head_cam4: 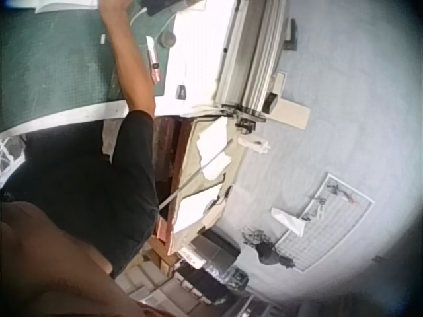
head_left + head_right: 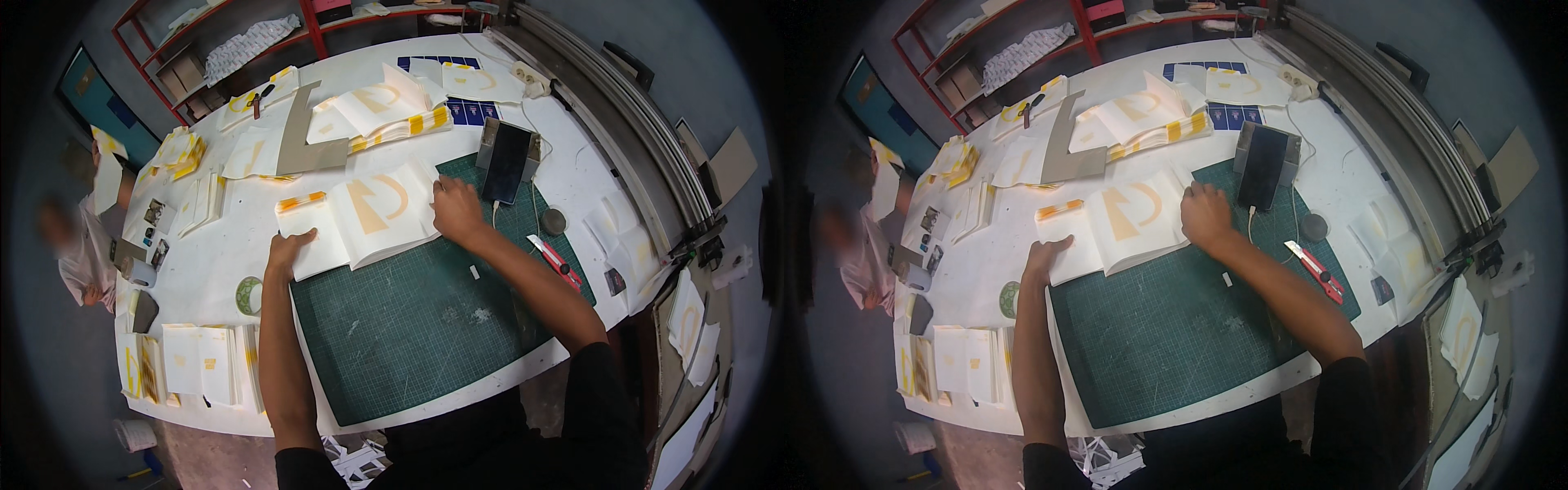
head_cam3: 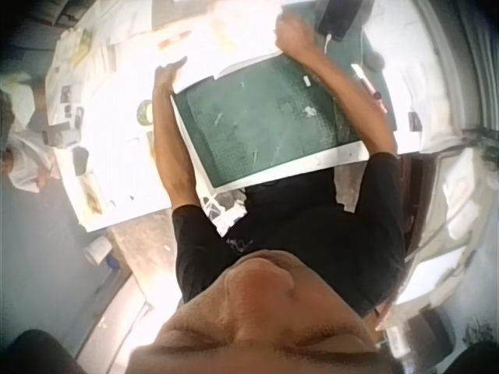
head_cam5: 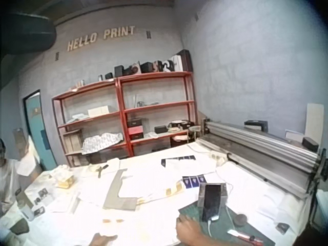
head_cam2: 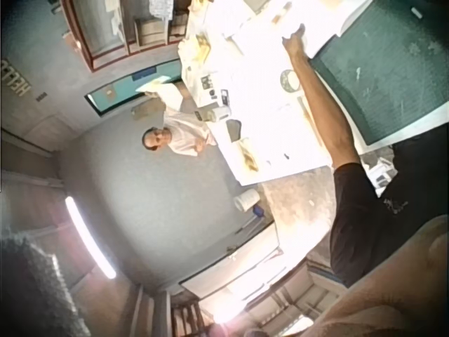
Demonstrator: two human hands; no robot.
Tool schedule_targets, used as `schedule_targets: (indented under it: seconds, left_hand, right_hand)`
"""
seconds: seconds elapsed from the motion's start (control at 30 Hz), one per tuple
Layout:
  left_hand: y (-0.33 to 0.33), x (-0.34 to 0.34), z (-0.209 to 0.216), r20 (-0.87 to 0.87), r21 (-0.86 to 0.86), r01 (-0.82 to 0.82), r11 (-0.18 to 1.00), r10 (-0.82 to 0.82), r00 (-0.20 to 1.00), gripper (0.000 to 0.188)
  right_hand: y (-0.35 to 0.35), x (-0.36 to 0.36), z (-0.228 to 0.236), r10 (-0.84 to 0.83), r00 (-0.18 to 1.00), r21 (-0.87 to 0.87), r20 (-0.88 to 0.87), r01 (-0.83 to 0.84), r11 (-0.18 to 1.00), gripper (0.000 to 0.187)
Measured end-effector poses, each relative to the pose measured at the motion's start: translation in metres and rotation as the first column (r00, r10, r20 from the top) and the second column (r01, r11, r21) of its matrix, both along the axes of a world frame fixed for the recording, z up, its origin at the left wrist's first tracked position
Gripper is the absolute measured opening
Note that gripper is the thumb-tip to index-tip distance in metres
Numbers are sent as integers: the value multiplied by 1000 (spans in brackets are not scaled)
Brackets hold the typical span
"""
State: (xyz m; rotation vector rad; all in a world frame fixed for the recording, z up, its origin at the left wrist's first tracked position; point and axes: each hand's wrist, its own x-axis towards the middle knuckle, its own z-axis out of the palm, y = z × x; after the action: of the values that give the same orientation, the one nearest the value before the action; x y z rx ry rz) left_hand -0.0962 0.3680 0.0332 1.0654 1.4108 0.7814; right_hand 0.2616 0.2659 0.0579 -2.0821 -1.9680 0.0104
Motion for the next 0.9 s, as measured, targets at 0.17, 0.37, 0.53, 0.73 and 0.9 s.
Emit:
schedule_targets:
  seconds: [0.17,0.37,0.53,0.73,0.9]
  left_hand:
    - [1,-1,-1,6,-1,-5,1000,5,1000,48]
    - [-1,4,2,21,-2,-9,1000,9,1000,47]
    - [-2,-3,2,3,-25,-14,1000,15,1000,51]
    - [-11,10,18,-23,-10,-49,999,49,999,54]
    - [-5,5,22,-42,-45,24,999,-26,999,66]
  right_hand:
    - [6,3,-10,-108,957,43,-269,124,991,40]
    - [7,18,-8,-147,879,-6,-453,162,987,49]
    - [-1,2,1,-78,973,144,-216,111,983,53]
    - [-6,-37,4,501,830,90,-246,-495,864,76]
    - [-8,-36,-10,593,805,-186,-5,-583,791,97]
